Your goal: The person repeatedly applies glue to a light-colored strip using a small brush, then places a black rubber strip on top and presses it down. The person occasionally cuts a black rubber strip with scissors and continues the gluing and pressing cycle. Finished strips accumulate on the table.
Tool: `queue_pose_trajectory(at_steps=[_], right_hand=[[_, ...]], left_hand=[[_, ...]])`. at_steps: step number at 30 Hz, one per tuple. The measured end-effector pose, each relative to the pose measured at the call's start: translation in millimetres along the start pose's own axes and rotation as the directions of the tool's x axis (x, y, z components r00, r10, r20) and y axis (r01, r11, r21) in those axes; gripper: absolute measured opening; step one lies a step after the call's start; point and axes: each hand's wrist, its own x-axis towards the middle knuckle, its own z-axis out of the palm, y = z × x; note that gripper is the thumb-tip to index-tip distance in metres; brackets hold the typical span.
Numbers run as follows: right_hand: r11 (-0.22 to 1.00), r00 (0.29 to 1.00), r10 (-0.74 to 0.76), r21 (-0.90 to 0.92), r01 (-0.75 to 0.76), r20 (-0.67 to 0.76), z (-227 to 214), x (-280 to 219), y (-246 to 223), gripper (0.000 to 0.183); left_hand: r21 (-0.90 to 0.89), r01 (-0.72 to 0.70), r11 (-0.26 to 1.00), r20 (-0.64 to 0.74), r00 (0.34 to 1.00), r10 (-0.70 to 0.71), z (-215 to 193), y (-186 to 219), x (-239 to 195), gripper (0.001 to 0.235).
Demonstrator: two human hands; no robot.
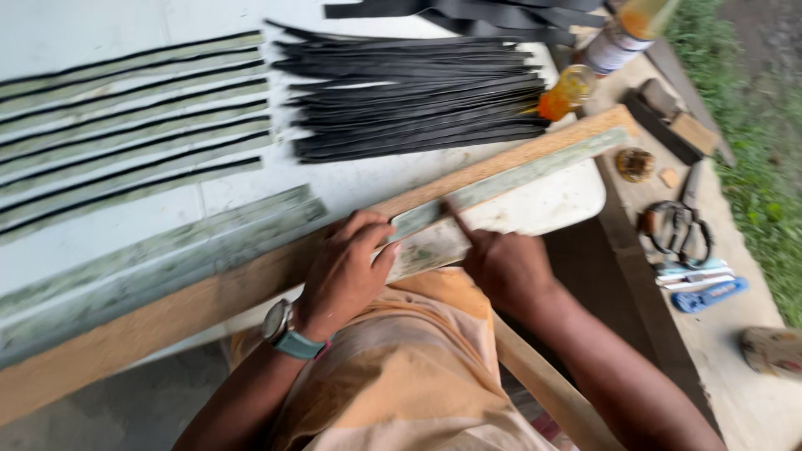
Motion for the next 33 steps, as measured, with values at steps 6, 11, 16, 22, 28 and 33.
queue_pose_trajectory(at_steps=[6,11,16,22,28,33], right_hand=[[0.963,0.961,0.268,-0.053,-0.265,0.067,-7,9,35,0.083],[0.953,0.943,0.303,-0.031,-0.301,0.137,-5,3,86,0.078],[0.846,0.841,0.533,-0.053,-0.530,0.088,-5,-1,146,0.077],[0.851,0.851,0.524,0.037,-0.523,-0.030,-12,16,203,0.082],[0.774,0.779,0.627,-0.104,-0.624,-0.008,-10,13,199,0.076],[0.812,0.822,0.551,-0.137,-0.567,-0.143,31,-4,217,0.071]], left_hand=[[-0.094,0.219,0.971,0.050,0.975,-0.215,1,-2,10,0.018],[-0.131,0.424,0.896,0.093,0.905,-0.415,-1,-3,21,0.022],[-0.101,0.420,0.902,0.118,0.905,-0.409,-5,-9,20,0.023],[-0.212,0.535,0.818,0.189,0.844,-0.503,-4,-20,13,0.025],[-0.283,0.633,0.720,0.228,0.774,-0.591,0,-30,13,0.026],[-0.325,0.576,0.750,0.222,0.817,-0.532,3,-35,10,0.027]])
